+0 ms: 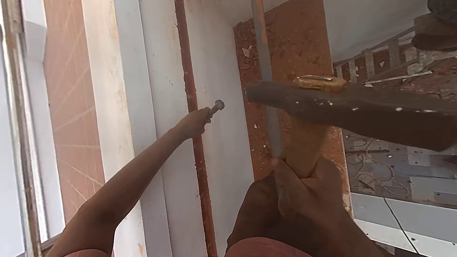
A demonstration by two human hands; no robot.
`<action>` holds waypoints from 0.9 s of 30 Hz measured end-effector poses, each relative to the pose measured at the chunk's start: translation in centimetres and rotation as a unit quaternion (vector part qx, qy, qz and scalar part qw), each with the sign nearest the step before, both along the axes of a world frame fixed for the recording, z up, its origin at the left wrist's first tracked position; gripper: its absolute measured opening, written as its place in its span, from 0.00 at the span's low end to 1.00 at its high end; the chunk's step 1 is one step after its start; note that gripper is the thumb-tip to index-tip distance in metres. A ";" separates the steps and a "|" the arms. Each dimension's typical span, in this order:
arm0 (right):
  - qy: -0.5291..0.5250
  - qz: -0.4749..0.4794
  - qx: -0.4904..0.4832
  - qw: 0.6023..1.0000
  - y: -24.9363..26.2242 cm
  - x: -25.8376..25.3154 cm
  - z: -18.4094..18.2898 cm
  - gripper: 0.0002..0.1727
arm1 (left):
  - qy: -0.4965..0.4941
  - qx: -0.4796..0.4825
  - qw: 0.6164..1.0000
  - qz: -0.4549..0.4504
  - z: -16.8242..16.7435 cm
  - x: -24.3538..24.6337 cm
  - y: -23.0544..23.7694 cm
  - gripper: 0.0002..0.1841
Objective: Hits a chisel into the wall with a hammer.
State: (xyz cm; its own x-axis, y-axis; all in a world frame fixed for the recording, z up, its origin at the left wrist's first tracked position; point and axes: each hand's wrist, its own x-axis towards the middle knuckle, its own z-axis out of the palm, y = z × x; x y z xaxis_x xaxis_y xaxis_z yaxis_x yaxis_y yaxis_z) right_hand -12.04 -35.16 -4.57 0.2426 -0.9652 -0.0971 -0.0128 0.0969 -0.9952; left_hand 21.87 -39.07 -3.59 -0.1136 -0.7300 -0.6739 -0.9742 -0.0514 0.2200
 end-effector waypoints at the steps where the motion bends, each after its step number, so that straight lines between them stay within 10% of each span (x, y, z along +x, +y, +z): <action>1: -0.018 -0.014 -0.014 1.000 -0.3 -0.1 0.4 0.11 | 0.008 -0.015 1.000 -0.005 0.0 0.1 0.4 0.08; 5: -0.034 -0.018 -0.005 0.999 0.4 2.7 -1.2 0.09 | 0.031 -0.062 0.997 -0.034 0.0 0.9 1.4 0.06; 10: 0.101 0.235 0.155 0.954 -0.3 4.3 -2.4 0.06 | 0.045 -0.070 0.996 -0.006 -0.9 2.4 2.2 0.03; 16: 0.022 0.014 -0.015 1.000 0.9 2.8 -0.2 0.10 | 0.003 0.002 1.000 -0.016 -1.3 1.3 2.8 0.07; 27: 0.029 0.017 -0.034 0.999 -0.7 1.5 0.4 0.12 | 0.034 -0.071 0.997 -0.028 0.4 1.6 1.9 0.06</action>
